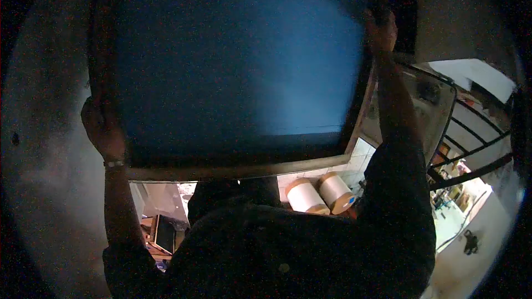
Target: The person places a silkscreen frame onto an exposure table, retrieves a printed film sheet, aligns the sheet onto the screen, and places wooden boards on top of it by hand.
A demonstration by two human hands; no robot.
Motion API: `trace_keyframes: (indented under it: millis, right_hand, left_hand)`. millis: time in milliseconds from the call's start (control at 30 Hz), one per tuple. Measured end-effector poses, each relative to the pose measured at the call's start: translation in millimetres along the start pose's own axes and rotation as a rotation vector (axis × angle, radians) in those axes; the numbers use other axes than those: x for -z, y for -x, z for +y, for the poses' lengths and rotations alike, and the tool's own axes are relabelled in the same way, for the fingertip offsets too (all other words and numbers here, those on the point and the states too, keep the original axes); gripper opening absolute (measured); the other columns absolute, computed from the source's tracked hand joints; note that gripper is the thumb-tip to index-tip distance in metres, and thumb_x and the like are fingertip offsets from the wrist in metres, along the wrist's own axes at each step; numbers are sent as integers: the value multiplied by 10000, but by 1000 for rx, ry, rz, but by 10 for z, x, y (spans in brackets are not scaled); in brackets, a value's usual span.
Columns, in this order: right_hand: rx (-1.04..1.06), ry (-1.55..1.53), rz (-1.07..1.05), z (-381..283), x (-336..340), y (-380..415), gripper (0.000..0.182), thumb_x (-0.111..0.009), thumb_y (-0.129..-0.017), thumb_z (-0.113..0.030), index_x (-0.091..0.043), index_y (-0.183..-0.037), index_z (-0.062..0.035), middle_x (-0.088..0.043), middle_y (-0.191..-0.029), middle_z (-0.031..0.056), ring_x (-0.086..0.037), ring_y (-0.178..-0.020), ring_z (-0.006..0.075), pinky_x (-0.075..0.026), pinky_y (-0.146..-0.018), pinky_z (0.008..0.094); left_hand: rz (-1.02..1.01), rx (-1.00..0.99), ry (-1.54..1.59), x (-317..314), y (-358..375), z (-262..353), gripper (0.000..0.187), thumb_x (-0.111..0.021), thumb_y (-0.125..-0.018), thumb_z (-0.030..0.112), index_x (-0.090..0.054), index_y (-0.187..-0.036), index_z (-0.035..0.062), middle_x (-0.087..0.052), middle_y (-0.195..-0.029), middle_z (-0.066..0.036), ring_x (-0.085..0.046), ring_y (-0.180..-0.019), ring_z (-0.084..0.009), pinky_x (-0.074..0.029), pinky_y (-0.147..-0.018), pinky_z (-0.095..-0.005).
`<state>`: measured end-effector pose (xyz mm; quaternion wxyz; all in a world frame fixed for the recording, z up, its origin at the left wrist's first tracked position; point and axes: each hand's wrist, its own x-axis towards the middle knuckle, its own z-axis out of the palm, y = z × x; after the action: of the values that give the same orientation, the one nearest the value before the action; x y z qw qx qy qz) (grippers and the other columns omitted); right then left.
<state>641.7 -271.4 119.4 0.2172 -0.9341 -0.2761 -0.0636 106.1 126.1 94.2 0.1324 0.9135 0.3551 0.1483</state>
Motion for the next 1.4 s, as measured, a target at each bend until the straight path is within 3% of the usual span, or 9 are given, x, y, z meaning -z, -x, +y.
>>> trace_keyframes:
  millis: [333,533,833,900,967,1033,1100,1167,1400]
  right_hand:
    - [8,100,42,91,94,251,555,-646,-891,-338,-504,-1327,-26,-567,-1249,161,-530,-1168,309,-399,-999,402]
    - [37,-353,41,108,67,431,425,-580,-948,-186,-501,-1327,-10,-558,-1299,131,-512,-1196,251,-379,-1029,370]
    - [13,-255,40,-569,358,534,452,-574,-953,-231,-501,-1330,7,-533,-1337,175,-492,-1250,284,-374,-1061,380]
    - [84,-2,108,-94,201,518,466,-580,-946,-255,-504,-1327,4,-527,-1337,200,-481,-1270,311,-376,-1073,398]
    - [364,176,230,228,66,451,482,-586,-940,-273,-502,-1334,-7,-515,-1349,212,-473,-1283,326,-375,-1081,410]
    - [835,316,447,466,53,259,499,-591,-937,-285,-492,-1351,-25,-498,-1373,212,-468,-1287,331,-369,-1085,415]
    - [705,219,407,153,34,182,512,-590,-936,-293,-486,-1365,-34,-486,-1394,200,-463,-1292,326,-357,-1091,413]
    - [-16,-102,36,-409,264,401,518,-582,-939,-296,-484,-1375,-33,-480,-1414,179,-459,-1298,311,-338,-1099,404]
    - [171,-146,26,-511,262,251,506,-530,-967,-296,-476,-1386,-19,-477,-1426,161,-426,-1330,279,-309,-1110,387]
  left_hand:
    - [141,42,185,181,288,129,322,-663,-877,149,-631,-1172,25,-613,-1183,-160,-535,-1124,-339,-403,-1007,-443]
    - [156,85,346,396,428,8,380,-688,-857,128,-596,-1212,30,-594,-1205,-149,-534,-1135,-315,-418,-994,-431]
    - [112,69,405,714,522,-484,321,-606,-925,188,-592,-1201,25,-581,-1224,-136,-542,-1134,-298,-443,-962,-405]
    - [96,24,388,684,467,-437,304,-591,-935,189,-597,-1189,23,-581,-1222,-138,-545,-1130,-296,-445,-959,-402]
    - [91,-60,372,649,417,-370,287,-583,-937,177,-602,-1178,22,-583,-1218,-140,-548,-1126,-292,-444,-960,-398]
    - [80,97,315,697,418,-291,282,-576,-934,159,-603,-1176,15,-581,-1214,-145,-546,-1127,-301,-439,-969,-400]
    - [135,59,323,695,434,-353,285,-582,-928,152,-605,-1177,16,-583,-1206,-148,-547,-1121,-302,-435,-972,-403]
    - [158,61,321,635,453,-330,289,-588,-924,150,-607,-1179,16,-583,-1201,-153,-548,-1118,-304,-432,-976,-405]
    - [156,92,313,669,383,-272,319,-583,-941,191,-591,-1209,18,-584,-1224,-156,-548,-1141,-298,-420,-1002,-405]
